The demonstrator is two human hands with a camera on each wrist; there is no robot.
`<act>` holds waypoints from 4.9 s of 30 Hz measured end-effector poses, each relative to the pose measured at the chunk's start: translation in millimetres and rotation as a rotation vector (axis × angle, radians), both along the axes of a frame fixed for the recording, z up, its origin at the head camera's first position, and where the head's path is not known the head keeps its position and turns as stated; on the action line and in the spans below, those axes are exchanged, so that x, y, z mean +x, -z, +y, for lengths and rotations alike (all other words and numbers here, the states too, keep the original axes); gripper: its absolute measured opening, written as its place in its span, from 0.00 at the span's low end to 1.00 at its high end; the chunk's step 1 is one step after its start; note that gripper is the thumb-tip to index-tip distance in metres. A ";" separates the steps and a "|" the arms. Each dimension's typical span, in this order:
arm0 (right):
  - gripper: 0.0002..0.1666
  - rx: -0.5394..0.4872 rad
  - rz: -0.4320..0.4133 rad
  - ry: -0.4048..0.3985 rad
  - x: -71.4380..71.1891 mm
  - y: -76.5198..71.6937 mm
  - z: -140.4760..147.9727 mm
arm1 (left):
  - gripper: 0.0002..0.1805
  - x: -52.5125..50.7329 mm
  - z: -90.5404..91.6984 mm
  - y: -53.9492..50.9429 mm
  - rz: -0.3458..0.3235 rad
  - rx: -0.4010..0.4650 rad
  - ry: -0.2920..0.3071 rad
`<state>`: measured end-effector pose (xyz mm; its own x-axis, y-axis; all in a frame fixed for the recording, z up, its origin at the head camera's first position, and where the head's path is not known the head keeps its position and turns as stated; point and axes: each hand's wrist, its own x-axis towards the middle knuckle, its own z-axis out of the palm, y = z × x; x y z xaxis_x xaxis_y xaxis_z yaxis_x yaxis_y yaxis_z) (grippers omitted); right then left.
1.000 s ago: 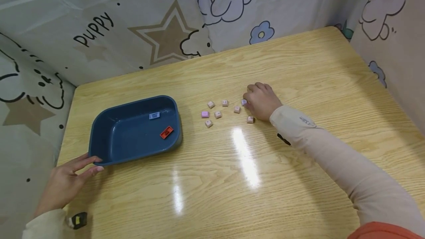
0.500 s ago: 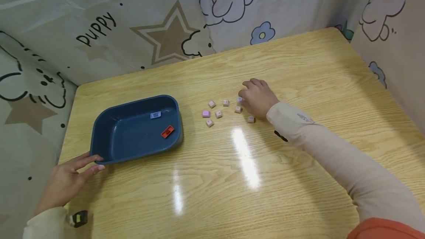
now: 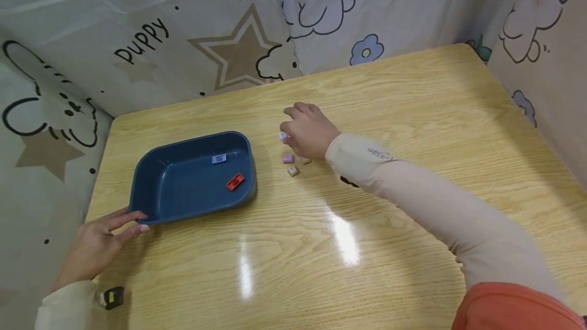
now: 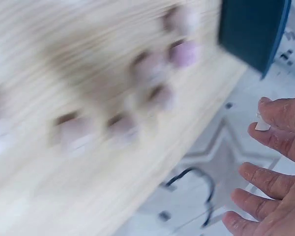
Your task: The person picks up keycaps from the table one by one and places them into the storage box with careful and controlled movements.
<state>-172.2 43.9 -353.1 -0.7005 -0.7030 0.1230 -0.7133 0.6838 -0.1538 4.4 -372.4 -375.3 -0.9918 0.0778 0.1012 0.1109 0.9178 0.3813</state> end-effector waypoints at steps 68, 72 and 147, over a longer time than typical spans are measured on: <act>0.22 0.104 -0.051 0.045 -3.3 11.5 -25.1 | 0.14 0.7 -0.5 -1.4 -0.059 -0.007 -0.046; 0.21 0.107 -0.099 0.053 1.7 19.6 -21.7 | 0.14 1.0 -1.2 -0.4 -0.047 -0.002 -0.041; 0.14 0.125 -0.018 -0.134 14.0 -17.5 -101.5 | 0.13 2.2 0.2 -2.3 -0.068 0.024 -0.034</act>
